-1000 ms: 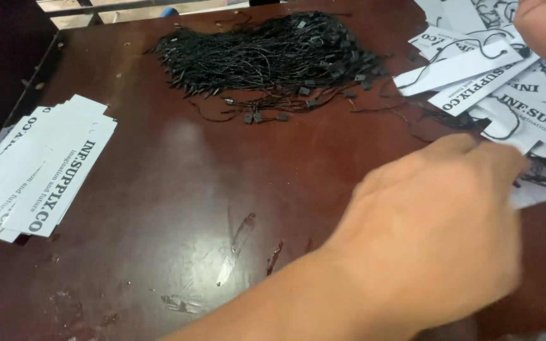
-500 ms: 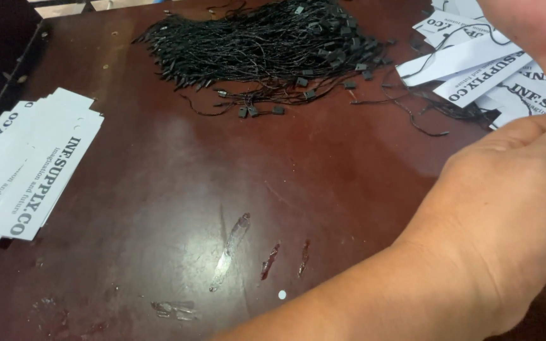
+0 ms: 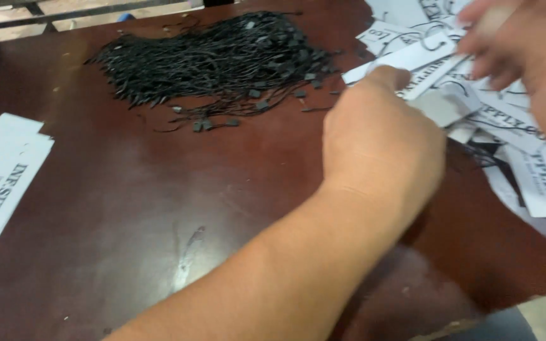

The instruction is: Manually threading plastic loop fasteners through pre-punched holes in paper clothing tags.

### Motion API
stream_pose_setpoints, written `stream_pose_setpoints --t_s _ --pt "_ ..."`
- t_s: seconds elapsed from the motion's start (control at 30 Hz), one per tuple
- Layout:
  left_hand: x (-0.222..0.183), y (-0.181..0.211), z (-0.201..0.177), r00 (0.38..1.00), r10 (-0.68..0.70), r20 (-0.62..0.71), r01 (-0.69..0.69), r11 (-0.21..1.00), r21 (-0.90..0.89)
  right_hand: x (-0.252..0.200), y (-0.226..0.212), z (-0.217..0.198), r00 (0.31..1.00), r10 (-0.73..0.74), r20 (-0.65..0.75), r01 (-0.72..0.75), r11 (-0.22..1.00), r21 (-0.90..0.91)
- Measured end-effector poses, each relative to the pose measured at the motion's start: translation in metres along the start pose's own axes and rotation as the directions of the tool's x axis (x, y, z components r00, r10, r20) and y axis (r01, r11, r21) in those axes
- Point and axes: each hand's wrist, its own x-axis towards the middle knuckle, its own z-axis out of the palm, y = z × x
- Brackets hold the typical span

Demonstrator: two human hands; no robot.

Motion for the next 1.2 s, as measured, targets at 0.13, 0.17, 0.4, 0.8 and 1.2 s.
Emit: stream_pose_setpoints --t_s 0.13,0.17,0.4,0.8,1.2 --pt "0.006 0.000 -0.003 0.998 -0.053 -0.043 0.051 0.998 -0.041 -0.080 -0.057 0.005 0.984 -0.171 0.041 0.171 0.985 -0.005" --pt "0.007 -0.001 -0.005 0.996 -0.050 -0.073 0.044 0.996 -0.078 -0.088 -0.062 0.007 0.989 -0.147 0.025 0.149 0.985 -0.092" --pt "0.002 -0.021 -0.010 0.970 0.195 -0.146 -0.182 0.979 0.095 -0.091 -0.047 0.004 0.887 -0.406 0.221 0.463 0.788 -0.405" --pt "-0.010 -0.066 -0.016 0.720 0.678 -0.146 -0.616 0.722 0.315 -0.092 -0.039 0.001 0.774 -0.615 0.151 0.612 0.664 -0.428" --pt "-0.007 -0.062 -0.021 0.809 0.544 -0.224 -0.474 0.828 0.298 -0.093 -0.035 -0.002 0.788 -0.567 0.240 0.612 0.678 -0.407"
